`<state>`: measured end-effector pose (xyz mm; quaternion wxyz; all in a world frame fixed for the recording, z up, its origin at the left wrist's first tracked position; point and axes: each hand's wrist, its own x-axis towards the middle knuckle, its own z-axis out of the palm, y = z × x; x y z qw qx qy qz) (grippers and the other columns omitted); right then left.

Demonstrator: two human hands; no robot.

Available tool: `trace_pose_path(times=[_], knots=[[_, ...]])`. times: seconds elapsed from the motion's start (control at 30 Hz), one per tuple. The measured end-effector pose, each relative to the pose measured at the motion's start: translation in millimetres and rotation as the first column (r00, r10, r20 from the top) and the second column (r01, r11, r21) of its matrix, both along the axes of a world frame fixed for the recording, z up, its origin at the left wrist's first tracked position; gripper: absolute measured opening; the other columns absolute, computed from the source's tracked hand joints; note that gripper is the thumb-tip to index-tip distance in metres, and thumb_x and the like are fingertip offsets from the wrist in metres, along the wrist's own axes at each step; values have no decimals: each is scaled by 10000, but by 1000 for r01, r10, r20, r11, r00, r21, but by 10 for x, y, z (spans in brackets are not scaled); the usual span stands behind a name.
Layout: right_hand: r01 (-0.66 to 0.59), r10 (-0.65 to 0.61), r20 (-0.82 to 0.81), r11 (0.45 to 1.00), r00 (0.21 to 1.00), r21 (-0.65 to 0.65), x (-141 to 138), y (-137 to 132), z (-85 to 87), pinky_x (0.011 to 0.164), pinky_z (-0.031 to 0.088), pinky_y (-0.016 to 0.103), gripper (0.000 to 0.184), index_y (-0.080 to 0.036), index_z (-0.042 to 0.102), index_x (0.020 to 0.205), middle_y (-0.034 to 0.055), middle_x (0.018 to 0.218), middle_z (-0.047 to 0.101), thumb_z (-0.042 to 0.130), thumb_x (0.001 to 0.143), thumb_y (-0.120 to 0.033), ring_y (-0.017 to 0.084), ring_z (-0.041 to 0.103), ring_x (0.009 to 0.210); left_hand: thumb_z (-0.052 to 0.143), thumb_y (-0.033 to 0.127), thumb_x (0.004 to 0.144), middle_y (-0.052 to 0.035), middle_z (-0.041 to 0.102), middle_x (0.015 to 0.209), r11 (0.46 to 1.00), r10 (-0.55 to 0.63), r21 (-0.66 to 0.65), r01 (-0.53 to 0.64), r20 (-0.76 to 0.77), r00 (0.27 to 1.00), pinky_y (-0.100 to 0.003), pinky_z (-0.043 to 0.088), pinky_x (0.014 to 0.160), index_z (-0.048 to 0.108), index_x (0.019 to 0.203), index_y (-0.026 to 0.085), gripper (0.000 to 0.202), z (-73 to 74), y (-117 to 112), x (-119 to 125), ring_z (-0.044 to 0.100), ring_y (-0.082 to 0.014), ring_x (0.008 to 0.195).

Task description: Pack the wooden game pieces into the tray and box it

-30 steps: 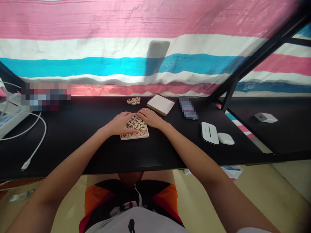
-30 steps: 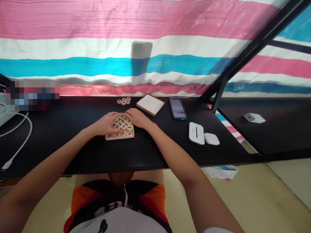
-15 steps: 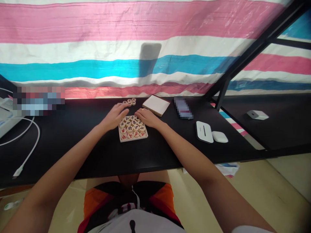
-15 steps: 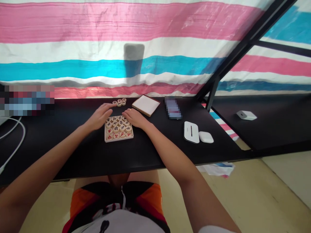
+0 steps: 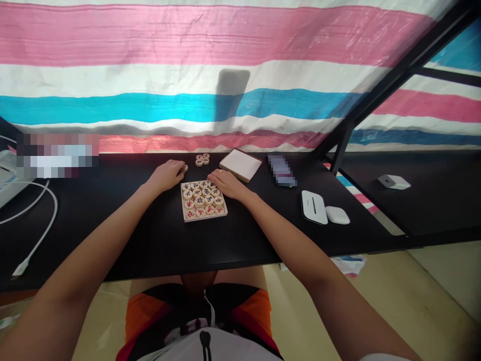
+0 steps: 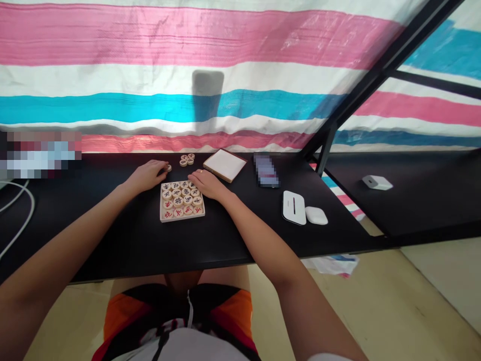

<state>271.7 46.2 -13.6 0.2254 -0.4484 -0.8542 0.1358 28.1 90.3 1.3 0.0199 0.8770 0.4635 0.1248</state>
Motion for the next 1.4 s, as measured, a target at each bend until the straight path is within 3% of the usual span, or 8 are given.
trace_pose_path(times=[0.2,0.3,0.4,0.53,0.63,0.9,1.13,1.4], knots=[[-3,3,-5,1000,1000,9,-6,0,-14,818,390,286,385,-158,632,893,72,892,618,296,1004,-312,175,554,868,462,432,865,-78,652,971,994,-65,-77,81,191,979,-343,467,862,619,907,184,296,47,-279,-272,603,-209,904],[-3,4,-8,1000,1000,20,-3,3,-34,809,393,294,368,-169,627,875,66,882,616,317,998,-324,178,549,854,550,457,807,-60,645,952,992,-8,-115,50,343,939,-317,481,820,616,966,180,326,180,-428,-306,596,-188,853],[-5,5,-1,1000,1000,28,-4,0,-38,804,396,300,378,-173,629,869,66,873,613,307,998,-324,180,548,846,578,464,787,-49,645,940,976,-82,-147,160,435,897,-298,488,793,619,988,174,355,331,-607,-200,596,-174,833],[-1,1,0,1000,1000,28,-8,-8,-32,803,399,306,365,-170,632,898,68,881,616,309,995,-311,184,552,844,595,450,775,-36,628,882,908,-311,-212,361,237,920,-293,476,755,659,881,198,281,374,-791,6,583,-172,797],[3,-3,0,1000,1000,31,-11,-15,-29,802,400,309,360,-175,631,898,66,875,616,314,993,-317,187,549,840,578,446,789,-40,617,859,907,-367,-170,386,133,921,-317,458,798,671,848,211,260,332,-813,64,567,-195,840],[0,-1,18,999,1000,40,-18,-30,-11,799,398,301,365,-165,636,881,69,861,607,323,990,-319,184,545,845,600,567,776,-61,596,947,921,-349,-113,372,180,920,-339,440,881,673,897,209,385,254,-766,22,543,-215,922],[9,-11,30,999,999,53,-17,-39,-2,780,390,296,336,-166,637,890,65,853,618,349,981,-315,185,543,831,592,596,783,-113,505,1317,954,-271,-86,287,161,949,-434,326,1058,499,1327,223,666,77,-784,134,440,-293,1228],[35,-36,20,998,999,47,-45,-44,2,730,378,287,284,-163,633,879,57,793,618,390,961,-284,181,548,779,592,683,731,-179,405,1442,980,-183,-66,187,68,981,-458,240,1110,409,1403,156,873,126,-870,342,356,-328,1328]])
